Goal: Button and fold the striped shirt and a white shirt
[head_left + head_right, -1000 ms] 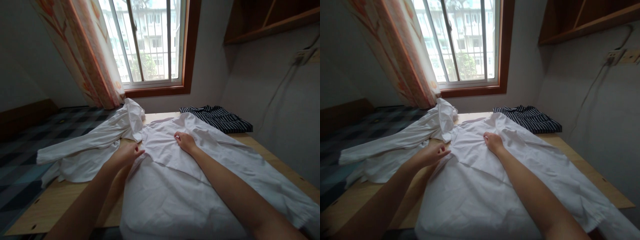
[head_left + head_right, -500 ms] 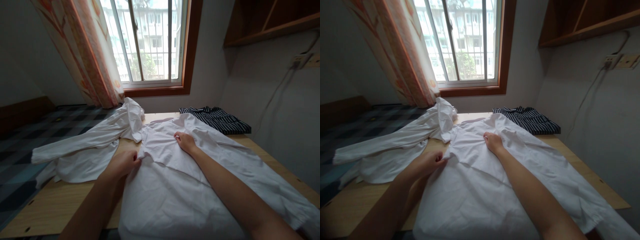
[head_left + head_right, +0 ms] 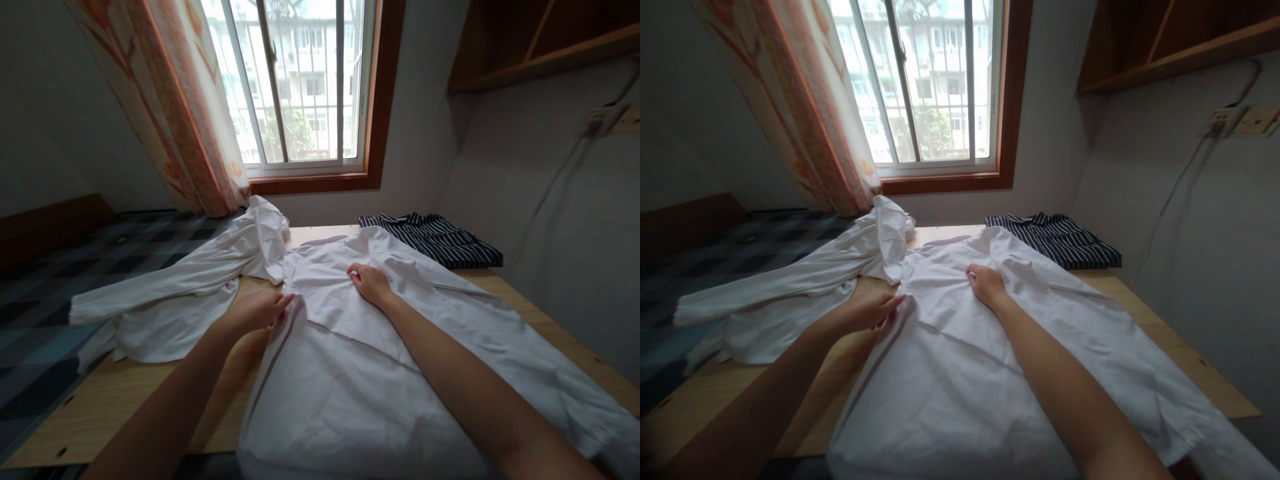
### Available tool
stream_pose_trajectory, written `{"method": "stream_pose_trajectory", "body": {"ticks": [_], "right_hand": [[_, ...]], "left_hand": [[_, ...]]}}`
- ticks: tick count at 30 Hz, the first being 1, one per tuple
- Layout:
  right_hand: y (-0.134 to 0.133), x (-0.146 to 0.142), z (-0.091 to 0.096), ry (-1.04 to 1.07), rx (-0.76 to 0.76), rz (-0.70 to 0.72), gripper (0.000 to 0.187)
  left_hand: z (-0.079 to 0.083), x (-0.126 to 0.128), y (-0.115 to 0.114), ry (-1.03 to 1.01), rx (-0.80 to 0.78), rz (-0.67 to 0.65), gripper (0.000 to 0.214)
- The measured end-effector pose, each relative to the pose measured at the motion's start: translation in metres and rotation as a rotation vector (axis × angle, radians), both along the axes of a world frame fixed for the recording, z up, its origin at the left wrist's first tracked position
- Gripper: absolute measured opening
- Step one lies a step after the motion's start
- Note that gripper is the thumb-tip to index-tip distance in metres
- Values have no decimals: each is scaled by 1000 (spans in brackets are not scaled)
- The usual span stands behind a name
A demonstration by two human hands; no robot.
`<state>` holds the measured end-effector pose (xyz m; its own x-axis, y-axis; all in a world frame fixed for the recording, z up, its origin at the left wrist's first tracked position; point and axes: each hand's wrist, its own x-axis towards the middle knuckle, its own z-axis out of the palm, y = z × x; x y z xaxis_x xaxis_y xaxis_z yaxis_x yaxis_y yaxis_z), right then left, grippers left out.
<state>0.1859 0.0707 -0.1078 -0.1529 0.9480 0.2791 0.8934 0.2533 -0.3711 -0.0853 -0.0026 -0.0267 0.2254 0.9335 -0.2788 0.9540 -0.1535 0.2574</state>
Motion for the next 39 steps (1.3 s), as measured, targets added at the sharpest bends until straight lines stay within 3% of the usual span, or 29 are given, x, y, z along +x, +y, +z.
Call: {"method": "stream_pose_trajectory", "body": {"ticks": [3, 5, 10, 13, 16, 19, 27, 39], "right_hand": [[0, 0, 0, 6, 2, 4, 23], [0, 0, 0, 10, 1, 6, 23], [-1, 0, 2, 6, -10, 14, 23], [-3, -1, 6, -15, -8, 9, 21], [-5, -2, 9, -86, -22, -92, 27], [-6, -1, 11, -146, -58, -165, 37], [-9, 11, 13, -59, -42, -19, 28], [-6, 11, 13, -70, -54, -12, 21]], "left_hand": [[2, 6, 25, 190, 365, 80, 46], [-2, 10, 45, 264, 486, 192, 40], [-23, 15, 78, 281, 423, 379, 40], [-35, 12, 81, 230, 469, 427, 45], [-41, 9, 79, 181, 460, 449, 48], [-42, 9, 80, 171, 445, 465, 49], [-43, 13, 85, 203, 423, 446, 52], [-41, 13, 84, 198, 417, 421, 53]]}}
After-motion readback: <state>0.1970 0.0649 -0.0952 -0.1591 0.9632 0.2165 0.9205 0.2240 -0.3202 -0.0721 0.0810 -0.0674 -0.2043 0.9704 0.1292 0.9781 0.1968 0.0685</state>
